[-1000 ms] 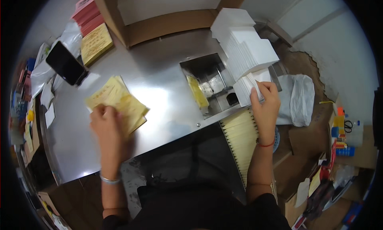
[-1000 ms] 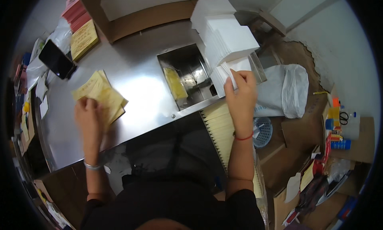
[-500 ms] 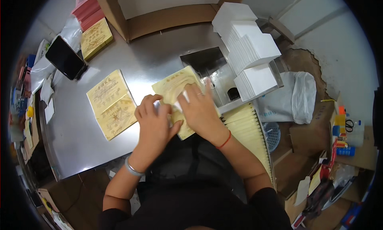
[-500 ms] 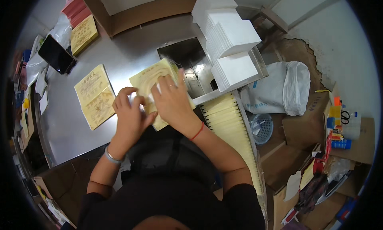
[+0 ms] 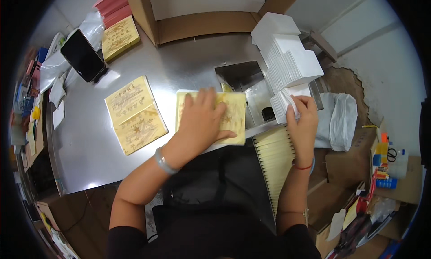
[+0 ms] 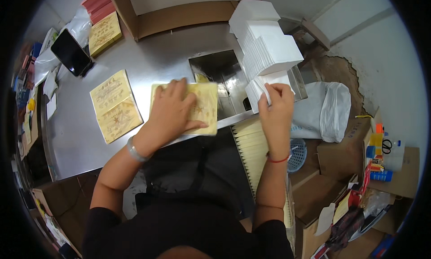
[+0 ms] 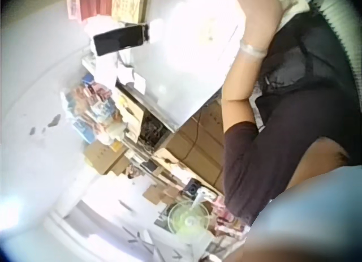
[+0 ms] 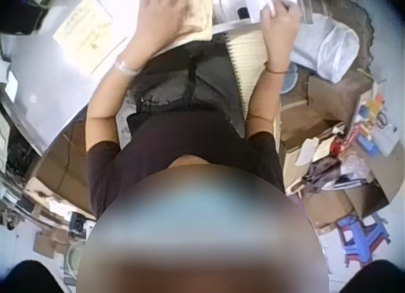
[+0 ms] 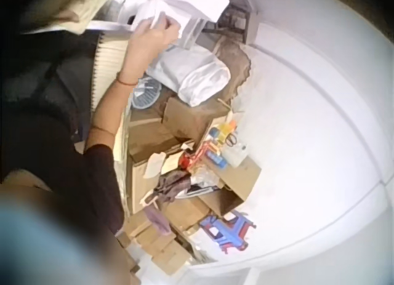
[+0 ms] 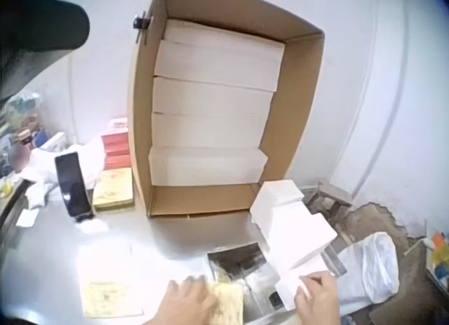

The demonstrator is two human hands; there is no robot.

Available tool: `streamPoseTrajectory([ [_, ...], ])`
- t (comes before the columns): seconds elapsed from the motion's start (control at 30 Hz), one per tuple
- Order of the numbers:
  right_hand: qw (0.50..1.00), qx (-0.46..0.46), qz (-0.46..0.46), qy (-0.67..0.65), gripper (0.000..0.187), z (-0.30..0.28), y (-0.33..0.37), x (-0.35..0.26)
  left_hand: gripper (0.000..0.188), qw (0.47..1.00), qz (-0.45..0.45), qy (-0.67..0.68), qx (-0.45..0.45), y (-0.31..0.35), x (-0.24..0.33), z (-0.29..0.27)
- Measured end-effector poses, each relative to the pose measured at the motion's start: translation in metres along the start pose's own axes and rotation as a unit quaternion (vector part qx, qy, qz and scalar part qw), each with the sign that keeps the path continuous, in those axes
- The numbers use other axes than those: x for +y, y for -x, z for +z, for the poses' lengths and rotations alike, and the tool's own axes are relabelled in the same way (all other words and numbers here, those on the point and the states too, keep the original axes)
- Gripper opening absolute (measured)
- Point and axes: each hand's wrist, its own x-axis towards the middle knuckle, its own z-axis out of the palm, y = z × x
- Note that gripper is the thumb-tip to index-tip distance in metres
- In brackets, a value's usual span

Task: The recorder is counting and stacking sheets of paper at a metal workstation.

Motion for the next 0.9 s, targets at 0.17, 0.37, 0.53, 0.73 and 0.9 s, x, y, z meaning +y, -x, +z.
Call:
streamPoseTrajectory([
  [0.17,0.994,0.066,-0.077,0.044,0.035,-0.006,0.004,-0.003,0.046,0.991,-0.05,0.084,-0.095,0.035,0.014,-0.002],
  [0.37,0.955,-0.113,-0.269,-0.061,0.033,0.05,0.053,-0.095,0.065,0.996,0.002,0.09,-0.019,0.029,-0.014,-0.006],
  [0.53,0.959,-0.069,-0.273,0.036,0.022,0.102,0.012,-0.073,0.074,0.947,0.052,0.316,-0.023,0.031,0.025,-0.013],
  [0.73,0.986,-0.166,0.001,0.017,0.017,0.1,-0.007,-0.07,0.051,0.901,-0.146,0.383,0.143,0.042,0.016,-0.011],
  [0.9,0.988,-0.102,-0.011,-0.112,0.02,0.086,0.004,-0.089,0.041,0.872,-0.252,0.416,0.052,0.009,0.008,-0.003],
])
